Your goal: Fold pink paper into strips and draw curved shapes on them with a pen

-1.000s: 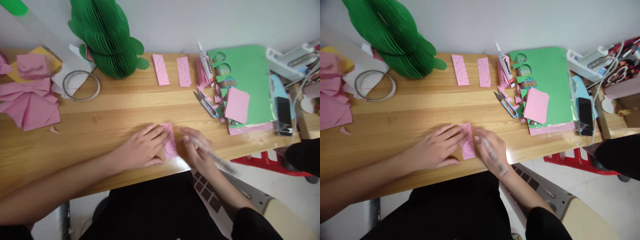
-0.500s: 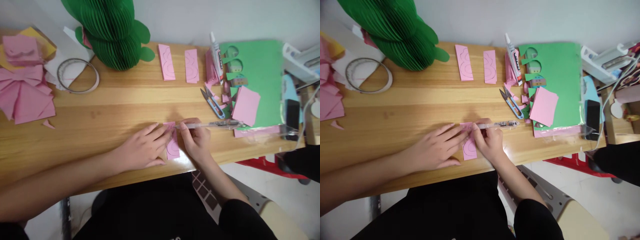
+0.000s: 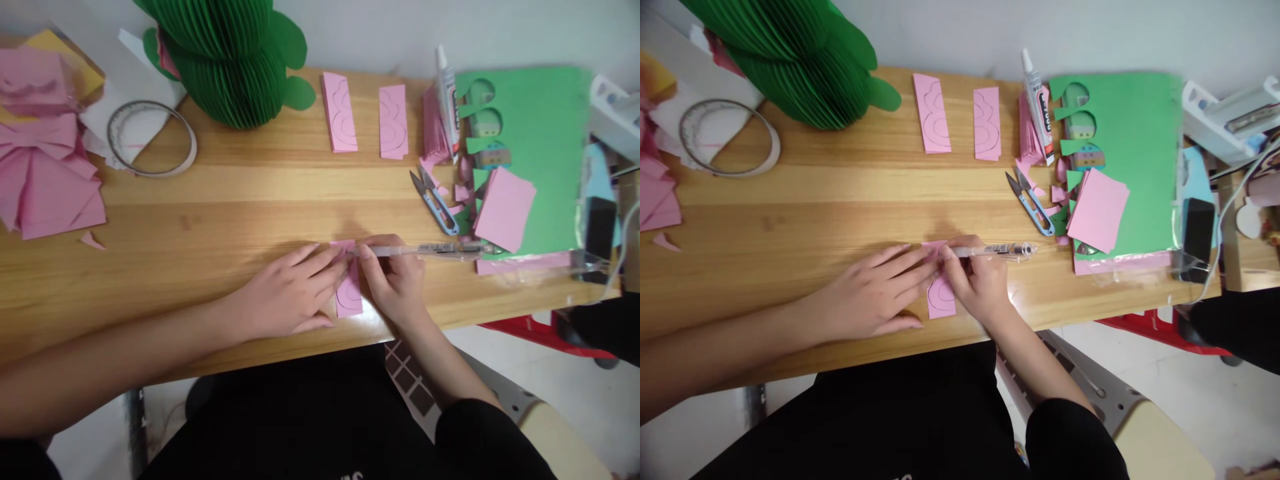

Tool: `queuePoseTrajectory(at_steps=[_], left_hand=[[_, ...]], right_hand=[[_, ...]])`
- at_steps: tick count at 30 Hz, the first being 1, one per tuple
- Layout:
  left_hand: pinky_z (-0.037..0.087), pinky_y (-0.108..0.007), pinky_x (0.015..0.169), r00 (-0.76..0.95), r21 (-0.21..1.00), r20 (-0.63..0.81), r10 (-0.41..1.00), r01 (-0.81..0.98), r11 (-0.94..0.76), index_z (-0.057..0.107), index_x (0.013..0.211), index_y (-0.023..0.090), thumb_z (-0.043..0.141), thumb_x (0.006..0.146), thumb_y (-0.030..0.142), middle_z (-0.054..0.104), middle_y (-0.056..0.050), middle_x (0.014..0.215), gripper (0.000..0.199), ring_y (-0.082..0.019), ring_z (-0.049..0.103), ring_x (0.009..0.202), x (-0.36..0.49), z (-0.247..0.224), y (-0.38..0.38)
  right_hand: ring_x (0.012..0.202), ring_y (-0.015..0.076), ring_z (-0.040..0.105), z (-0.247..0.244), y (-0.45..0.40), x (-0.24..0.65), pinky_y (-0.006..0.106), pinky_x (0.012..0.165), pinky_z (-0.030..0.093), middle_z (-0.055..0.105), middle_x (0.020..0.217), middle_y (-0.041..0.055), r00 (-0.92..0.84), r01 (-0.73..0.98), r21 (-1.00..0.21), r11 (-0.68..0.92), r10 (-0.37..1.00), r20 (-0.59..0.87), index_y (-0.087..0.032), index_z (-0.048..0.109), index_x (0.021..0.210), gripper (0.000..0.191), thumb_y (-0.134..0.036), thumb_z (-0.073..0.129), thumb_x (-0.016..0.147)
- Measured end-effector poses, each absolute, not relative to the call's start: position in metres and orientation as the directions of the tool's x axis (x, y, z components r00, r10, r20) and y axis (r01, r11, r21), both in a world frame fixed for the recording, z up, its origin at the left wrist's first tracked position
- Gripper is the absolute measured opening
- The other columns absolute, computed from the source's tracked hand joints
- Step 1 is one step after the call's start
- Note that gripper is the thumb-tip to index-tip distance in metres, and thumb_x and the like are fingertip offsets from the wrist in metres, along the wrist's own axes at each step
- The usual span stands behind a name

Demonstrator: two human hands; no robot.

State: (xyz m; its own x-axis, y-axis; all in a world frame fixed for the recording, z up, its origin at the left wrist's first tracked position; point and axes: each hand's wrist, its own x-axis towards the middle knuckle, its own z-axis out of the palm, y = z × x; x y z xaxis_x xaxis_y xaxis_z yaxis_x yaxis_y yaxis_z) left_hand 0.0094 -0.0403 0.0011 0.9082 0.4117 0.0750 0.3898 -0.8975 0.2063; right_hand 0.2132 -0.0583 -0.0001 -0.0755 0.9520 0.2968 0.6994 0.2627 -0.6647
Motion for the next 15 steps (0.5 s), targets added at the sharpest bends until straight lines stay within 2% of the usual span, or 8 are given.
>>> queuePoseTrajectory(at_steps=[15], left_hand=[[0.027,-0.042,0.113,0.911,0.19,0.111,0.396,0.372,-0.909,0.052,0.136,0.003,0.05,0.095,0.057,0.057,-0.015,0.142,0.068,-0.032,0.046,0.134,0.0099,0.0016,-0.0388]], right_hand=[[0.06,0.0116,0.066,-0.0046,-0.0578,0.2129,0.024,0.054,0.052,0.074,0.081,0.001,0.015,0.721,-0.659,0.216,0.945,0.326,-0.021,0.064,0.09,0.007,-0.025,0.058,0.093]])
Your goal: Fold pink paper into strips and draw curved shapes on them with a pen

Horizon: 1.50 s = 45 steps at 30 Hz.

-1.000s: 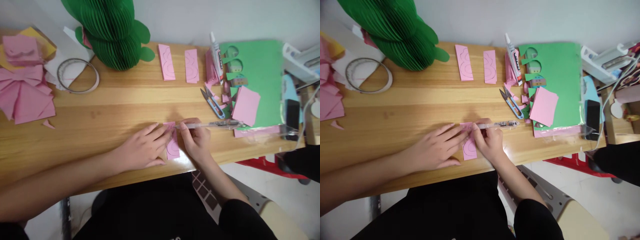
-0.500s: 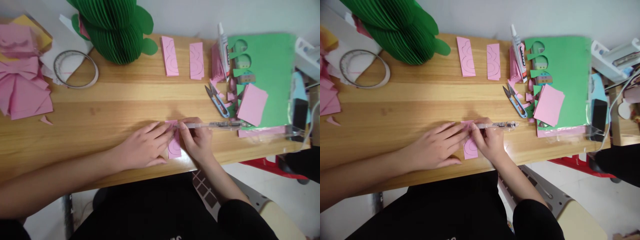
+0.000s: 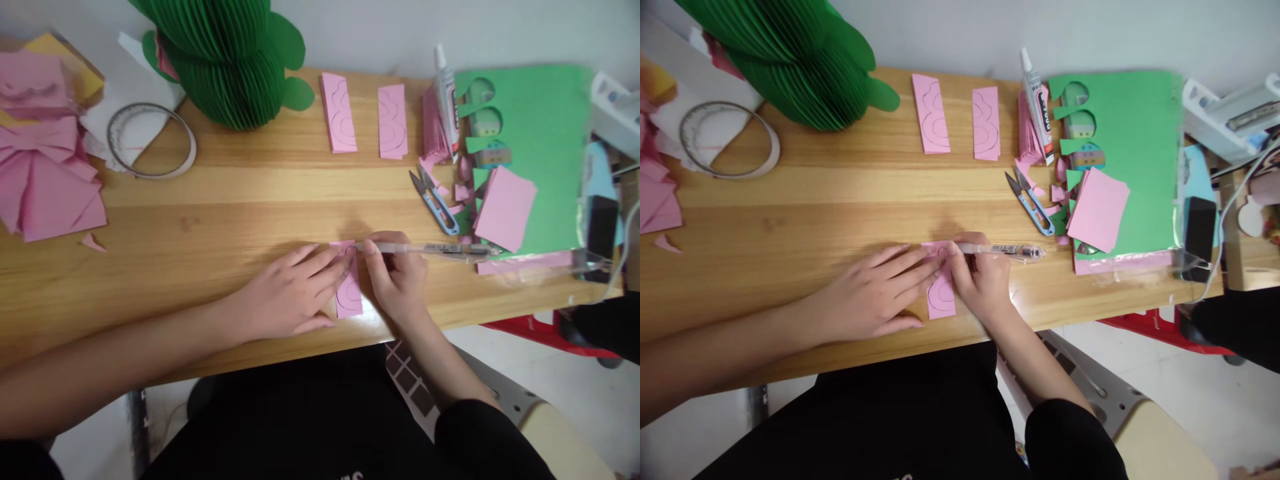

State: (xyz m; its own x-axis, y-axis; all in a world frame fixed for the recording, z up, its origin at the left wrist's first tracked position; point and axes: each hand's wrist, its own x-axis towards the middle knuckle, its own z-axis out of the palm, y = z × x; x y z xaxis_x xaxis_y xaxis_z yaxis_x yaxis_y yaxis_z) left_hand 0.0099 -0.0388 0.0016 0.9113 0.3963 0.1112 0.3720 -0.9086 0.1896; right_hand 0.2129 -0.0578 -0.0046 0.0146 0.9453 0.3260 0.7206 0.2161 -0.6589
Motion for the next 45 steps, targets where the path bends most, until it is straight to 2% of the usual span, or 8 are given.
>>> queuePoseTrajectory(at_steps=[6,15,26,29,34,41,45], left_hand=[[0.027,-0.042,0.113,0.913,0.19,0.093,0.397,0.376,-0.907,0.051,0.138,0.003,0.047,0.096,0.056,0.055,-0.015,0.144,0.068,-0.031,0.046,0.135,0.0097,0.0015,-0.0381],[0.027,-0.042,0.112,0.91,0.188,0.095,0.403,0.381,-0.905,0.051,0.137,0.004,0.047,0.096,0.056,0.056,-0.014,0.143,0.066,-0.032,0.046,0.135,0.0097,0.0011,-0.0386],[0.026,-0.04,0.113,0.905,0.205,0.101,0.412,0.387,-0.899,0.05,0.139,0.005,0.044,0.098,0.054,0.056,-0.013,0.144,0.064,-0.029,0.044,0.136,0.0098,0.0003,-0.0381],[0.027,-0.039,0.112,0.903,0.209,0.102,0.416,0.39,-0.897,0.05,0.139,0.006,0.044,0.098,0.053,0.054,-0.013,0.146,0.063,-0.028,0.043,0.138,0.0105,0.0006,-0.0371],[0.029,-0.039,0.109,0.904,0.211,0.101,0.416,0.389,-0.896,0.052,0.137,0.007,0.046,0.098,0.053,0.051,-0.014,0.148,0.06,-0.027,0.042,0.139,0.0119,0.0018,-0.0358],[0.029,-0.04,0.111,0.903,0.234,0.098,0.419,0.389,-0.891,0.052,0.137,0.005,0.051,0.096,0.053,0.055,-0.015,0.145,0.063,-0.029,0.041,0.14,0.012,0.0006,-0.0369],[0.027,-0.039,0.113,0.901,0.233,0.09,0.424,0.395,-0.889,0.052,0.137,0.007,0.047,0.097,0.053,0.055,-0.014,0.145,0.061,-0.028,0.041,0.14,0.0118,-0.0001,-0.0377]], right_hand=[[0.06,0.0118,0.067,-0.0051,-0.058,0.2136,0.024,0.054,0.052,0.074,0.08,0.001,0.038,0.709,-0.675,0.205,0.944,0.326,-0.021,0.064,0.09,0.007,-0.024,0.058,0.092],[0.07,0.0131,0.07,-0.0038,-0.0586,0.2155,0.025,0.062,0.055,0.074,0.083,-0.0001,-0.054,0.671,-0.694,0.26,0.951,0.304,-0.022,0.065,0.093,0.008,-0.02,0.058,0.091],[0.069,0.0125,0.069,-0.0037,-0.058,0.2152,0.024,0.058,0.052,0.074,0.082,0.0001,-0.074,0.669,-0.685,0.288,0.943,0.325,-0.021,0.063,0.091,0.006,-0.019,0.057,0.091],[0.069,0.0122,0.068,-0.0036,-0.0585,0.2143,0.024,0.06,0.052,0.073,0.082,0.0005,-0.034,0.663,-0.699,0.269,0.943,0.33,-0.021,0.063,0.091,0.005,-0.02,0.059,0.091],[0.058,0.0103,0.062,-0.0041,-0.0596,0.2124,0.024,0.054,0.05,0.069,0.074,-0.0011,0.092,0.659,-0.728,0.189,0.94,0.328,-0.02,0.063,0.089,0.005,-0.021,0.058,0.092],[0.073,0.0149,0.07,-0.0043,-0.0592,0.2131,0.029,0.065,0.056,0.074,0.084,0.0016,0.001,0.676,-0.698,0.236,0.947,0.321,-0.022,0.065,0.092,0.007,-0.021,0.059,0.09],[0.074,0.0156,0.071,-0.0032,-0.059,0.2137,0.029,0.066,0.057,0.075,0.084,0.0017,-0.037,0.669,-0.702,0.245,0.954,0.297,-0.022,0.066,0.094,0.009,-0.02,0.058,0.09]])
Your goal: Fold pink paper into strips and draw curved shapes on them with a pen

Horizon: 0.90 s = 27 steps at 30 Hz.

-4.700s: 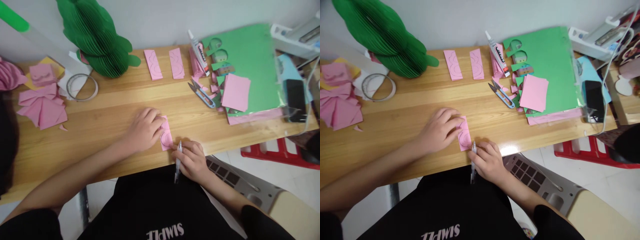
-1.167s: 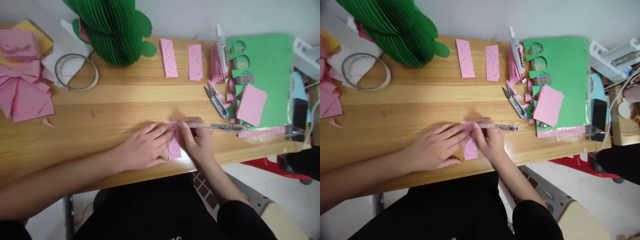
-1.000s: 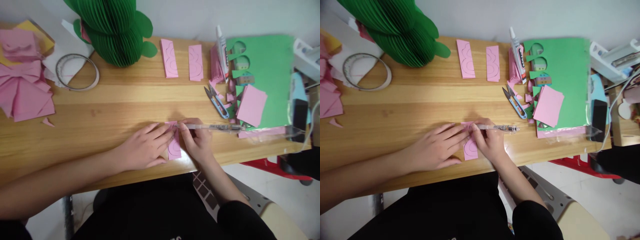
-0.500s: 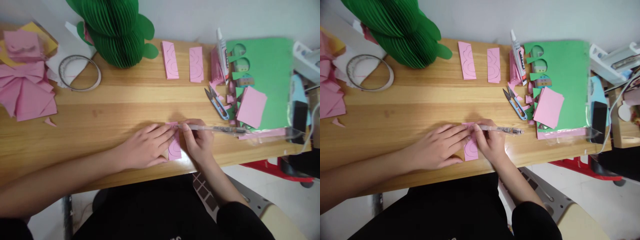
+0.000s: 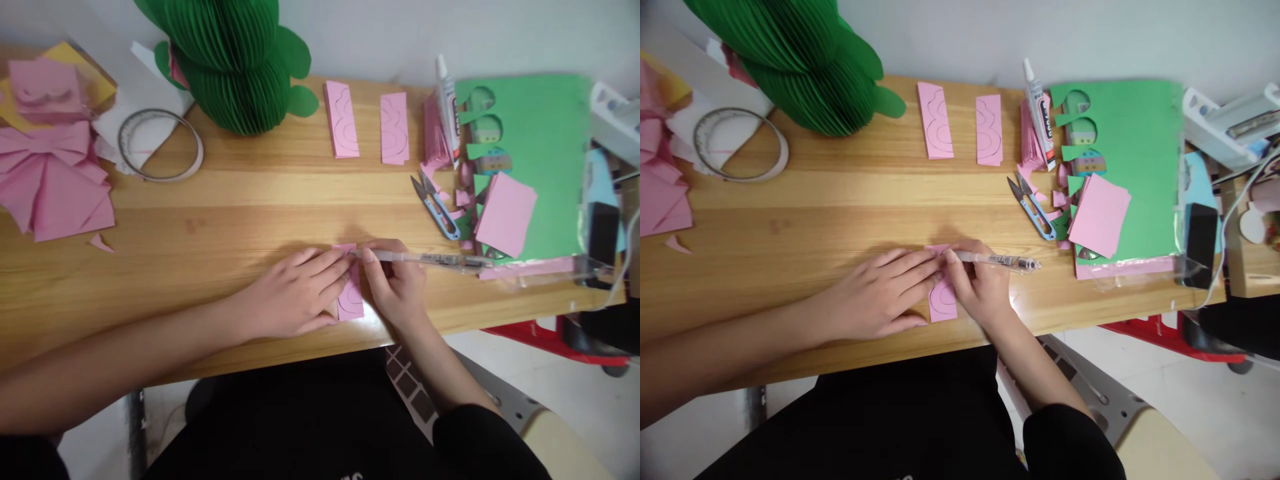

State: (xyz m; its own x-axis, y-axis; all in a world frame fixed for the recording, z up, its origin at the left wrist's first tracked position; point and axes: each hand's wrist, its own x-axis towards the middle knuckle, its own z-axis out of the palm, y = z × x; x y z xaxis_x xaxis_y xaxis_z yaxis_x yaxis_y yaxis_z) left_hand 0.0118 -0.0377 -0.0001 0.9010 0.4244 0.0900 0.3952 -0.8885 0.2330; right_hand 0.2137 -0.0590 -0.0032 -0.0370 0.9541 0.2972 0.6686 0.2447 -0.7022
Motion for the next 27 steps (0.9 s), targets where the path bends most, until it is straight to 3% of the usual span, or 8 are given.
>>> queuePoseTrajectory(at_steps=[13,27], left_hand=[[0.028,-0.039,0.113,0.9,0.23,0.078,0.428,0.401,-0.887,0.051,0.138,0.009,0.048,0.097,0.053,0.048,-0.014,0.151,0.061,-0.027,0.038,0.142,0.0124,0.0013,-0.0372],[0.028,-0.039,0.112,0.903,0.268,0.061,0.425,0.395,-0.879,0.049,0.139,0.008,0.049,0.097,0.052,0.047,-0.016,0.151,0.061,-0.028,0.036,0.143,0.0118,0.002,-0.0368]], right_hand=[[0.057,0.0125,0.064,-0.003,-0.0579,0.212,0.026,0.055,0.052,0.072,0.074,0.0004,0.065,0.728,-0.659,0.189,0.938,0.341,-0.021,0.064,0.088,0.008,-0.024,0.057,0.092],[0.053,0.0117,0.06,-0.004,-0.0598,0.213,0.025,0.05,0.047,0.067,0.068,-0.0018,0.142,0.693,-0.711,0.117,0.946,0.293,-0.022,0.063,0.087,0.009,-0.026,0.056,0.092]])
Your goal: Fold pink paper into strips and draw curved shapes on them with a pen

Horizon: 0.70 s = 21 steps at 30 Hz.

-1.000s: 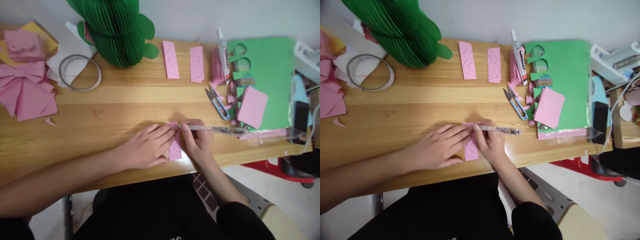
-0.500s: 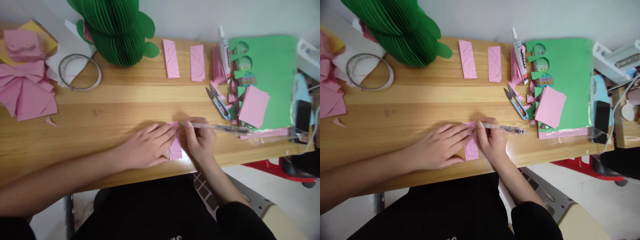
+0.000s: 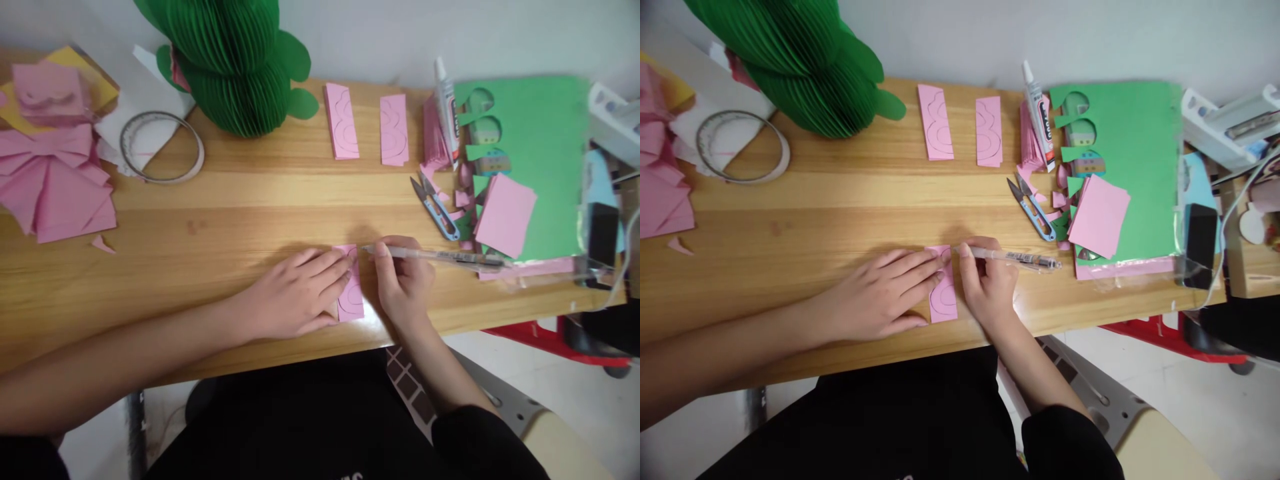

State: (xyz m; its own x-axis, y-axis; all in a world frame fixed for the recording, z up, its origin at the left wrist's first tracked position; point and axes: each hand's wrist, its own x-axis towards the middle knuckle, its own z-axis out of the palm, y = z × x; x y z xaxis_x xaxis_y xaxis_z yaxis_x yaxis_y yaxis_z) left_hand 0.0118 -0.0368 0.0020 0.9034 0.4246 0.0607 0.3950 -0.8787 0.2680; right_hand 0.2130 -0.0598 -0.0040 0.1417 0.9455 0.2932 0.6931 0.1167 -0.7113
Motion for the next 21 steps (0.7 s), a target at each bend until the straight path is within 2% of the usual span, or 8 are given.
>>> queuePoseTrajectory(at_steps=[12,17,21], left_hand=[[0.026,-0.039,0.114,0.904,0.21,0.075,0.422,0.399,-0.893,0.05,0.139,0.007,0.049,0.096,0.053,0.051,-0.016,0.148,0.063,-0.028,0.038,0.142,0.013,0.0021,-0.0374],[0.027,-0.039,0.114,0.904,0.169,0.081,0.421,0.404,-0.899,0.051,0.139,0.006,0.05,0.095,0.057,0.054,-0.016,0.145,0.067,-0.028,0.039,0.141,0.0134,0.0028,-0.0397],[0.028,-0.038,0.114,0.901,0.125,0.104,0.421,0.408,-0.904,0.053,0.137,0.007,0.048,0.095,0.06,0.057,-0.015,0.142,0.068,-0.028,0.043,0.138,0.0137,0.0035,-0.0406]], right_hand=[[0.064,0.014,0.067,-0.0045,-0.0583,0.2128,0.027,0.059,0.054,0.073,0.079,0.001,0.05,0.692,-0.698,0.187,0.951,0.305,-0.022,0.065,0.091,0.007,-0.024,0.058,0.09],[0.073,0.016,0.07,-0.0042,-0.0587,0.2146,0.03,0.066,0.057,0.075,0.085,0.002,-0.007,0.66,-0.719,0.218,0.959,0.284,-0.022,0.067,0.092,0.009,-0.022,0.058,0.09],[0.071,0.0146,0.069,-0.0038,-0.0595,0.2144,0.029,0.064,0.055,0.073,0.083,0.0015,-0.018,0.632,-0.744,0.216,0.964,0.264,-0.021,0.066,0.09,0.007,-0.022,0.059,0.09]])
